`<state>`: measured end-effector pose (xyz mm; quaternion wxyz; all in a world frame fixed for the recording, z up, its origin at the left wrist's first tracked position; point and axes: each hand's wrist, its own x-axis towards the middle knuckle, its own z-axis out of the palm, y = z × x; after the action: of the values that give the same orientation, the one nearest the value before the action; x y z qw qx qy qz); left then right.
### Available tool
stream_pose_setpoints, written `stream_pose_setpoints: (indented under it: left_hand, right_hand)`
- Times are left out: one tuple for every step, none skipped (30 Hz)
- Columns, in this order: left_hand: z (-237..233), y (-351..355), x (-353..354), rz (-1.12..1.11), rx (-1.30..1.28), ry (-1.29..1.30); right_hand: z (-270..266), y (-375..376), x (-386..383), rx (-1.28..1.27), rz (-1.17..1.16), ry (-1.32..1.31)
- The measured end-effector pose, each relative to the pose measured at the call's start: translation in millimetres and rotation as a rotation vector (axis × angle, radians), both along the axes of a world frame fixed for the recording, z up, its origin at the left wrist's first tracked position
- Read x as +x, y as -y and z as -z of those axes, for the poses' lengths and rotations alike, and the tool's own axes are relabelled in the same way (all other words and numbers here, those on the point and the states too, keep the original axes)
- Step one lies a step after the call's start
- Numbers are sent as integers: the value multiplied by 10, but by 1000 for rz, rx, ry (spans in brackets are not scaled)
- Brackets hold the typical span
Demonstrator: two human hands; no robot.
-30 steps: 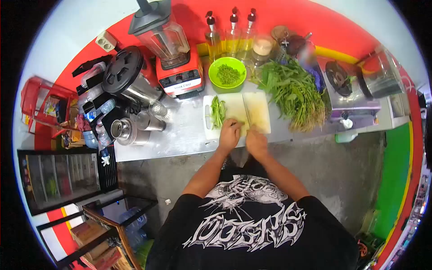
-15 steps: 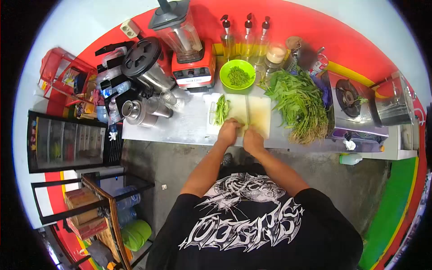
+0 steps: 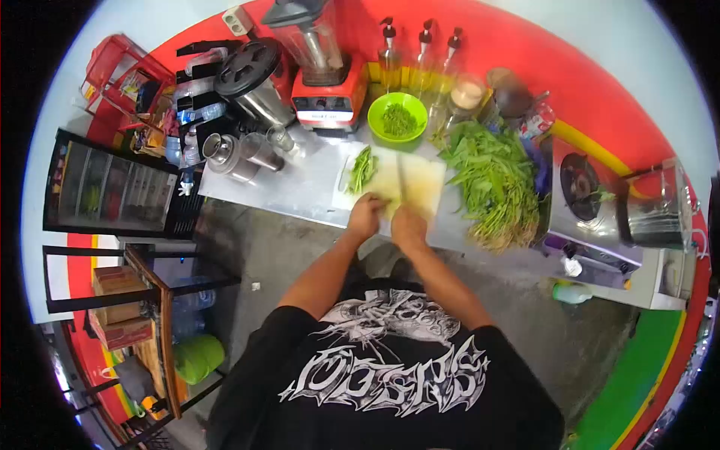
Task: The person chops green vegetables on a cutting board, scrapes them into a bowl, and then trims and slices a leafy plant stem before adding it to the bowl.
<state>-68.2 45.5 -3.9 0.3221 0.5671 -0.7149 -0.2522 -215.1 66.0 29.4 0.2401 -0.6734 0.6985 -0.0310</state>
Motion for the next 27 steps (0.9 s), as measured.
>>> stream_pose_setpoints:
  left_hand:
    - [-48, 58, 16, 26, -20, -34]
    - [-83, 60, 58, 54, -30, -62]
    - [-43, -5, 90, 83, -22, -88]
    - [2, 1, 103, 80, -20, -93]
    - [50, 40, 109, 88, -10, -93]
    - [39, 46, 100, 97, 3, -95]
    - [26, 28, 100, 102, 7, -101]
    - [7, 8, 108, 100, -9, -106]
    - [-39, -16, 118, 105, -23, -108]
    - [-45, -19, 120, 104, -27, -103]
    - [-54, -12, 132, 125, -22, -104]
    - [-59, 16, 144, 142, -28, -106]
    - [-66, 50, 157, 158, -35, -107]
    - [-70, 88, 173, 189, -32, -111]
    - [-62, 126, 197, 208, -33, -112]
    - [-47, 146, 227, 234, -20, -63]
    - [-25, 159, 248, 257, -6, -15]
    - [-50, 163, 254, 268, -3, -19]
    - [-107, 166, 257, 287, -2, 23]
    - [-162, 163, 270, 306, -1, 64]
    - [-177, 162, 297, 317, 1, 63]
    - [-174, 177, 328, 360, -43, 150]
    - [-168, 201, 354, 404, -89, 236]
    - [-164, 237, 395, 461, -149, 292]
    - [-159, 273, 433, 473, -152, 287]
    - [-149, 298, 474, 502, -193, 277]
    - [-157, 296, 514, 532, -229, 265]
  right_hand:
    - [-54, 51, -30, -34, -15, -6]
    - [-94, 39, -60, 8, -1, 69]
    - [-67, -29, -55, 11, -4, 62]
    - [-34, -76, -30, 30, 54, 80]
    - [0, -99, -13, 48, 115, 96]
    - [58, -104, -25, 52, 118, 88]
    - [112, -80, -45, -4, 55, 76]
    - [162, -52, -60, -60, -3, 66]
    - [128, 19, -63, -53, 14, 65]
    - [52, 128, -73, 53, -23, 18]
    - [-27, 172, -83, 157, -59, -27]
    - [-72, 143, -85, 106, -71, -41]
    - [-113, 102, -66, 104, -51, -41]
    - [-151, 53, -42, 97, -9, -23]
    - [-152, 17, -21, 92, 32, -6]
    - [-147, -14, 9, 92, 49, -8]
    - [-135, -41, 43, 78, 61, -34]
    - [-102, -64, 70, 65, 71, -60]
    - [4, -38, 64, 68, 82, -62]
    - [110, 34, 45, 57, 86, -42]
    - [178, 93, 45, 45, 91, -20]
    - [-89, 111, 60, 54, 97, -9]
    - [-111, 124, 57, 53, 111, -10]
    - [-106, 125, 25, 38, 70, -24]
    - [-96, 131, 15, 24, 28, -39]
    - [-72, 130, 42, 85, 64, -56]
    - [-53, 75, 72, 94, 76, -59]
